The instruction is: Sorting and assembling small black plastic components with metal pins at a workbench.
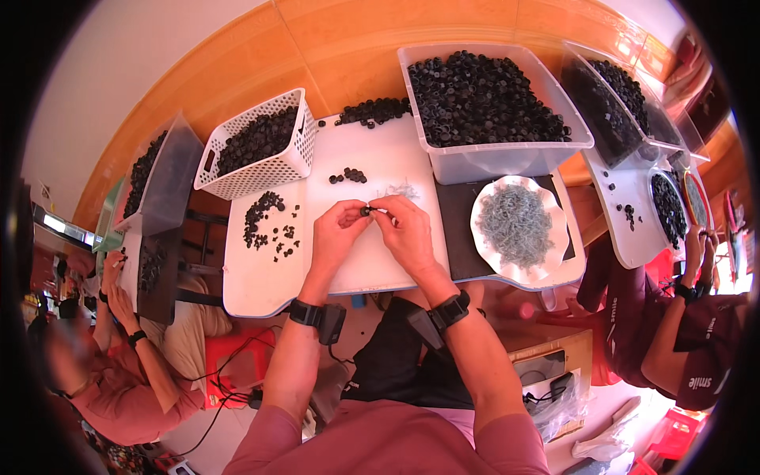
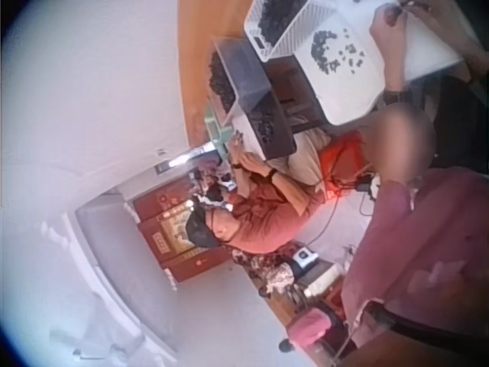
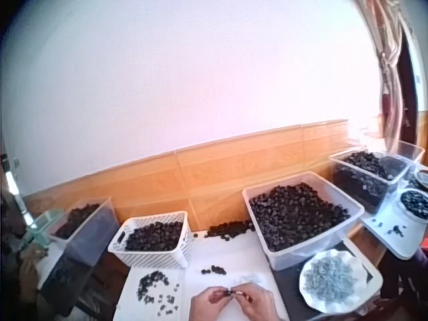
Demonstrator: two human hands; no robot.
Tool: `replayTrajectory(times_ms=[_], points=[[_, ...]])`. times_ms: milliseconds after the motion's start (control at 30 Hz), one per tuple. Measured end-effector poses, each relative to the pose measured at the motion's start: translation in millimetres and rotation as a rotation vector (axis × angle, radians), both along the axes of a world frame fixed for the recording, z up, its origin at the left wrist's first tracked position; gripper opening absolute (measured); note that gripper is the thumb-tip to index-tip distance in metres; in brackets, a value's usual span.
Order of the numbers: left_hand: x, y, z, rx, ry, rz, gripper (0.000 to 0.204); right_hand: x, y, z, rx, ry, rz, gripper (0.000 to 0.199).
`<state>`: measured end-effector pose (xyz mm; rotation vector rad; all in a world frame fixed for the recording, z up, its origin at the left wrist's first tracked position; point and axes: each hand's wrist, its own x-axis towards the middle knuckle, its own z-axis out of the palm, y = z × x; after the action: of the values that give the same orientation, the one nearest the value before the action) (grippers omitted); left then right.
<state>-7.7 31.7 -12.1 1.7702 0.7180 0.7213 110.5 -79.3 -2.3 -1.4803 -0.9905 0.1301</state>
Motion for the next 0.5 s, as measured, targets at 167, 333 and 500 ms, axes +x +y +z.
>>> replayTrajectory(times_ms=[167, 333, 500], points=[[-1.8, -2.4, 2.4, 0.078, 0.005, 0.017, 0.026, -1.3, 0.1, 2.2, -0.004, -0.069, 0.009, 0.013], [-1.5, -0.1, -2.4, 0.058, -0.042, -0.007, 0.026, -2.1, 1.3, 2.2, -0.031, -0.093, 0.015, 0.013], [-1.7, -0.9, -3.0, 0.046, -0.078, -0.030, 0.030, -2.1, 2.5, 0.9, -0.021, -0.132, 0.026, 0.013]])
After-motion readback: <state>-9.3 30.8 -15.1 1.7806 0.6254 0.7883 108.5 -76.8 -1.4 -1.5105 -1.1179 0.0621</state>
